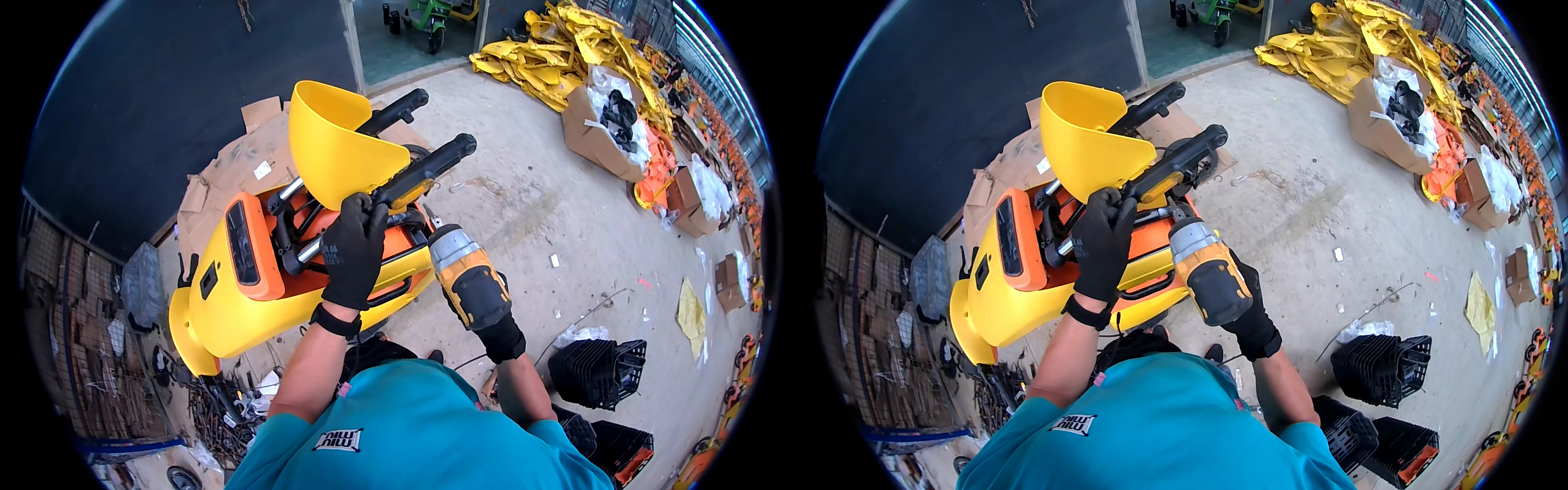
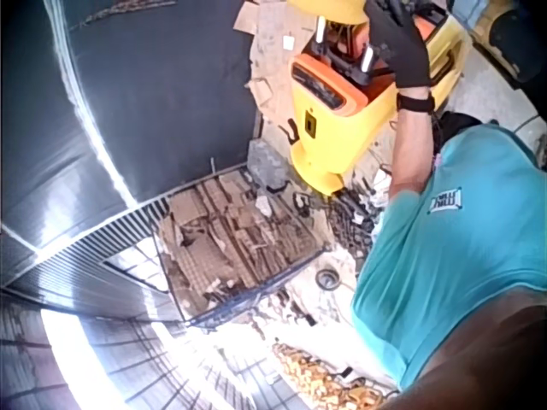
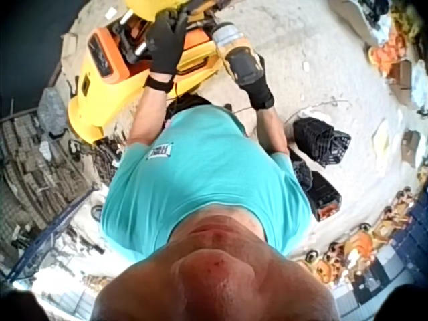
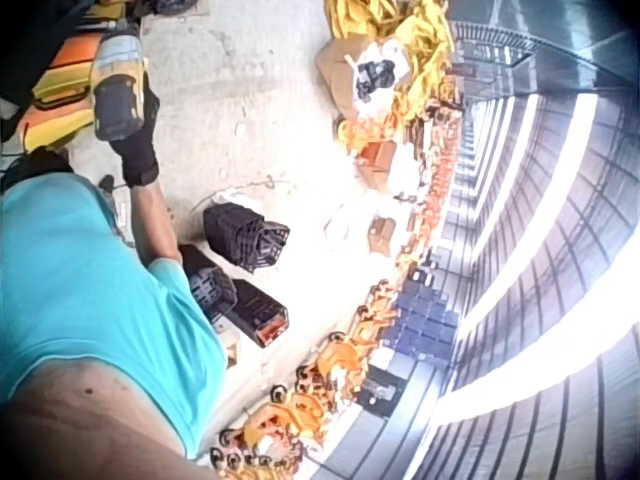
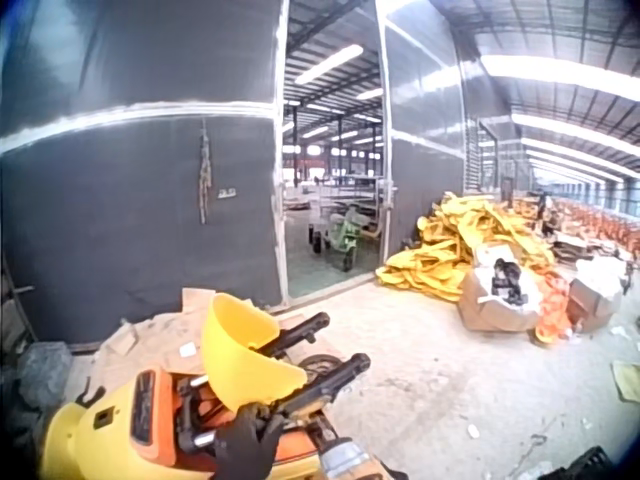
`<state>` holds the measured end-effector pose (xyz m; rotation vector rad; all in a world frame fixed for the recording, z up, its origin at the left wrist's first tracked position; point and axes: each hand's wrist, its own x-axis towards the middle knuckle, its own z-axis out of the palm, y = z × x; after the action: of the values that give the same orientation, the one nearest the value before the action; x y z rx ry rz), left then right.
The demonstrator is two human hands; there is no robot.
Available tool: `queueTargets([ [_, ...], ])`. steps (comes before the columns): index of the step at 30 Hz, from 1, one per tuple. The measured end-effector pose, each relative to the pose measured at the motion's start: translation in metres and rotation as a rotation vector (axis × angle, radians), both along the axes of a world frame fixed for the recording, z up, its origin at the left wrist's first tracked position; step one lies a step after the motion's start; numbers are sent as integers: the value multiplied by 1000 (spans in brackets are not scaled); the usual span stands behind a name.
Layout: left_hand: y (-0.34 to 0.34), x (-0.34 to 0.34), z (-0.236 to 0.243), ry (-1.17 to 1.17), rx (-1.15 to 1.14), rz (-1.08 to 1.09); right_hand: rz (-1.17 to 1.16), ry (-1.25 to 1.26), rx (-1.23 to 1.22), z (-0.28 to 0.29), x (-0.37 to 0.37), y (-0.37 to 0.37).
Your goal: The person picks up a screw and a wrench from the floor, prepares an impact driver, and uses it to loosen fasteners on the front frame of a yellow scooter. They then remove a yellow plastic cover from the front of the vehicle.
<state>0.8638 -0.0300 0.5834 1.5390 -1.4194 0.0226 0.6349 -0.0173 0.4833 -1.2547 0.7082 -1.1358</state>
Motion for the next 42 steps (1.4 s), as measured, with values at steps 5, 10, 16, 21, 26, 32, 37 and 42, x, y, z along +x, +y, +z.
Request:
queueTargets([
  [5, -7, 3, -6, -179, -53, 54, -14, 187, -202, 5, -9, 0],
  [10, -15, 6, -11, -316, -133, -3, 48, 31, 101, 4, -14, 1],
  [16, -13, 1, 3, -314, -69, 19, -47, 248, -390, 21, -13, -4],
  [21, -15, -5, 8, -413, -84, 38, -10, 225, -309, 16, -15, -2],
  [26, -17, -3, 1, -394, -91, 58, -21, 222, -374, 18, -15, 0],
  [32, -19, -3, -5, -398, 4, 99, 3, 304, -383, -4, -19, 3],
  [37, -16, -4, 5, -408, -45, 37, -25, 278, -460, -22, -16, 6],
  [42, -15, 0, 5, -513, -10, -5, 21, 216, -416, -5, -19, 8],
])
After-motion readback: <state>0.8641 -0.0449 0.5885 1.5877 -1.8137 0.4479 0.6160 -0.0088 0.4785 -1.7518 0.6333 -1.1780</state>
